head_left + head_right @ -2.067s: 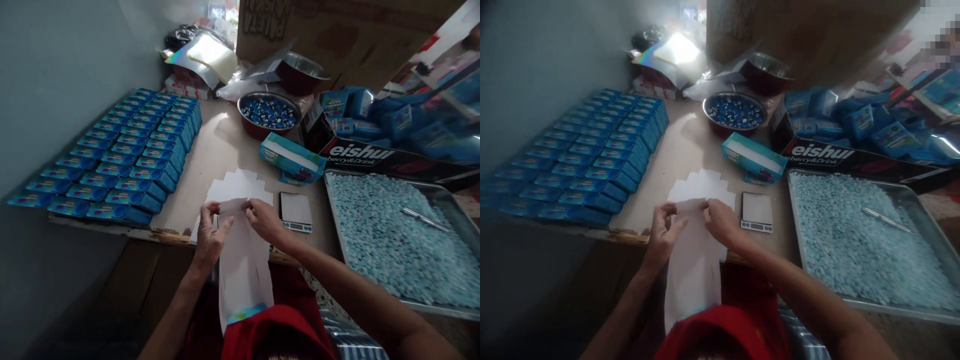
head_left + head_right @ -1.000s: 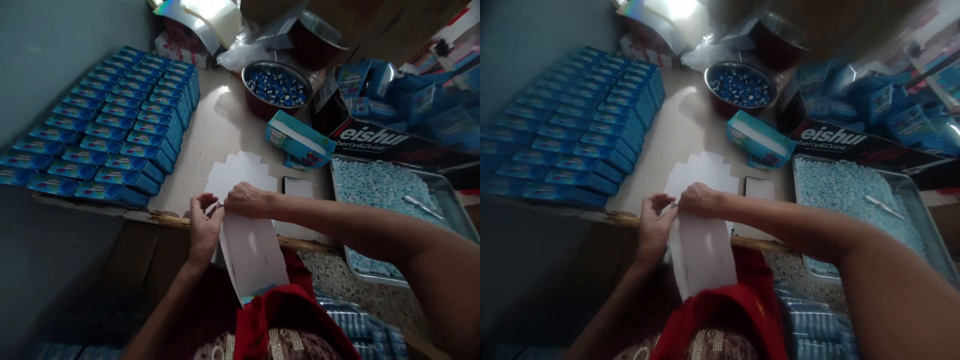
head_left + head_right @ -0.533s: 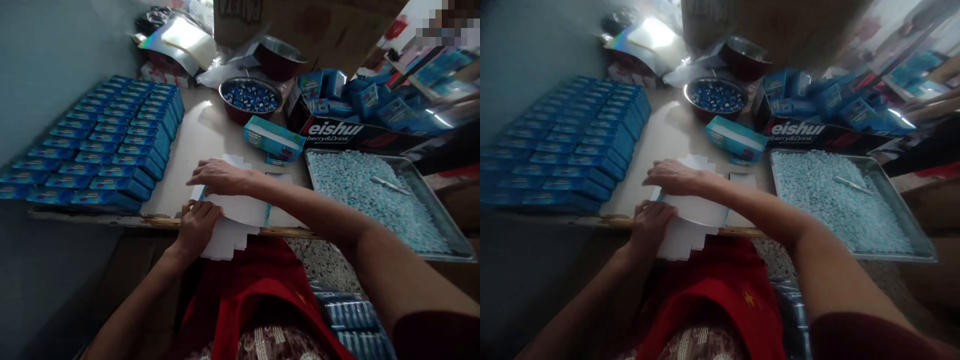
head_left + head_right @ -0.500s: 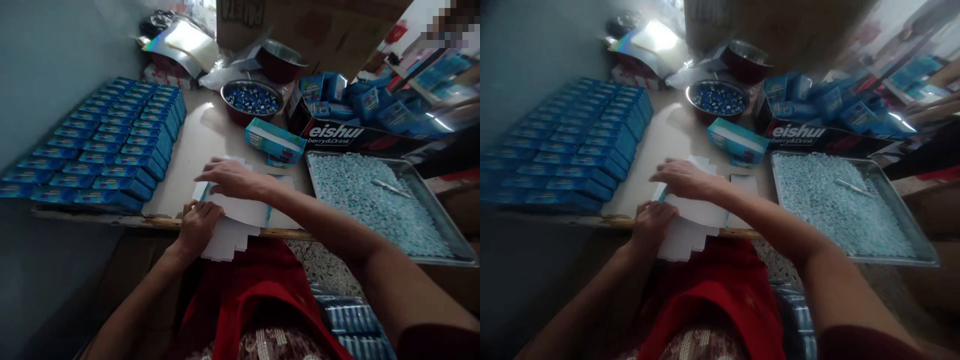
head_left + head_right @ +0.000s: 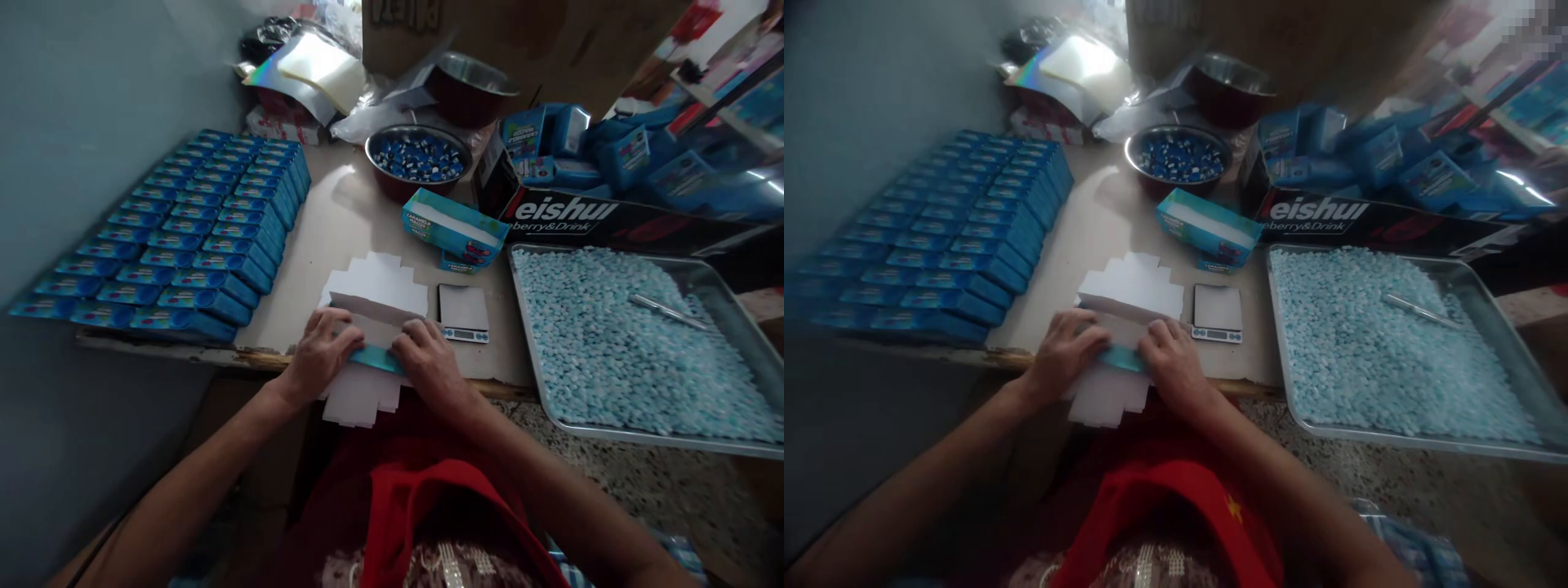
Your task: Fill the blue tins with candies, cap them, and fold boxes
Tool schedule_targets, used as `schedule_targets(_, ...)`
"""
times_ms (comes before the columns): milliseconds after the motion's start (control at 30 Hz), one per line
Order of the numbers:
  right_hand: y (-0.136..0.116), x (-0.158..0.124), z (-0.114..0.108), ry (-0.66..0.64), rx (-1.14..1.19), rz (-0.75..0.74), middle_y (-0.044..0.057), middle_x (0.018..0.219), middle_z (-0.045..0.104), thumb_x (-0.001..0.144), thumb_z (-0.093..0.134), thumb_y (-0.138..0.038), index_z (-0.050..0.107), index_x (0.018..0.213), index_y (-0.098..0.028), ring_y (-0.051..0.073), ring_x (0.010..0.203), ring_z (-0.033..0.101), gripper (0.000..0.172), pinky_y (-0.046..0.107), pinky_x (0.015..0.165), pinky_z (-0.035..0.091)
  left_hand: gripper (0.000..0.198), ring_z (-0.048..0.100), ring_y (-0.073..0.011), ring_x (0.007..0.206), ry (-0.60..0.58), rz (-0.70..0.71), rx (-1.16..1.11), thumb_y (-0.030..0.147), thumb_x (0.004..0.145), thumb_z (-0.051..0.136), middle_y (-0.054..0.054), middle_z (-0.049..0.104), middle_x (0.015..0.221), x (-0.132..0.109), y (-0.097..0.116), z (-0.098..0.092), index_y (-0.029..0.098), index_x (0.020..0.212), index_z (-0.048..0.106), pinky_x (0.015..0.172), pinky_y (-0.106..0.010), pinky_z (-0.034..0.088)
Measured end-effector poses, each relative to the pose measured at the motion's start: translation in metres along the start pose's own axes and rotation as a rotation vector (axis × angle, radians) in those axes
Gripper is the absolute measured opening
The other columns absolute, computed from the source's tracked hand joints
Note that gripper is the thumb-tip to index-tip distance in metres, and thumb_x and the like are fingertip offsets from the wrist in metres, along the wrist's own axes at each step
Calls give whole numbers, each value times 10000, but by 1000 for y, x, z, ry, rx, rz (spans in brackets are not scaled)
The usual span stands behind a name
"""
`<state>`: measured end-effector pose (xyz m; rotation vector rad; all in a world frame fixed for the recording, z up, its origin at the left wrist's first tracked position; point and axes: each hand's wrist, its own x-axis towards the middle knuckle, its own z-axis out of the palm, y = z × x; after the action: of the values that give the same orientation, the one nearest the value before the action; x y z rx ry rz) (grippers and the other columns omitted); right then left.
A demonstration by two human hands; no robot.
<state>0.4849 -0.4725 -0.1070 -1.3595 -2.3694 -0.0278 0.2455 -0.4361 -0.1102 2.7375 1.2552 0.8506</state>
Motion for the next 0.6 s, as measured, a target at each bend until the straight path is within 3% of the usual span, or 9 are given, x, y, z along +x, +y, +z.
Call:
schedule_targets(67, -3, -11, -5, 5, -8, -119, 66, 872, 660, 1010, 565, -186, 665, 911, -186, 221, 836, 545, 141, 346, 749, 399, 78, 626, -213, 960, 63, 145, -35, 205, 979, 621, -60, 707, 938, -13, -1, -4, 206, 993, 698, 937, -361, 489)
schedule_targets(167, -6, -29, -7, 25, -18, -210, 52, 813, 641, 1010, 590, -252, 666, 903, -182, 224, 791, 517, 149, 366, 710, 377, 84, 620, -188, 860, -1, 304, -97, 152, 966, 622, -51, 700, 890, -25, -7, -10, 172, 1028, 676, 839, -317, 515)
schedule_targets(300, -2, -31, -5, 2, -20, -310, 53, 820, 628, 1014, 595, -301, 663, 904, -171, 227, 806, 509, 183, 373, 707, 362, 231, 615, -247, 940, -71, 440, 14, 329, 971, 642, -115, 689, 983, -25, -14, -11, 119, 1065, 651, 885, -381, 512)
schedule_targets(367, -2, -25, -4, -72, -52, -288, 52, 838, 625, 1010, 591, -241, 652, 908, -177, 228, 812, 504, 135, 375, 716, 359, 168, 601, -252, 920, -111, 418, 111, 274, 985, 602, -106, 673, 977, -23, -10, -7, 128, 1058, 642, 907, -410, 492)
schedule_targets(467, -9, -16, 1, -183, -111, -161, 56, 869, 620, 982, 594, -165, 619, 901, -193, 237, 818, 499, 89, 382, 719, 359, 107, 560, -243, 840, -184, 276, 211, 116, 974, 523, -81, 637, 906, -19, 5, 0, 150, 977, 623, 815, -394, 463)
schedule_targets(600, -22, -13, 9, -237, -171, -20, 63, 889, 604, 977, 564, -147, 567, 909, -211, 255, 845, 516, 93, 392, 744, 378, 78, 544, -269, 856, -248, 111, 223, 149, 972, 537, -81, 629, 900, -14, 22, 4, 170, 944, 607, 764, -409, 413)
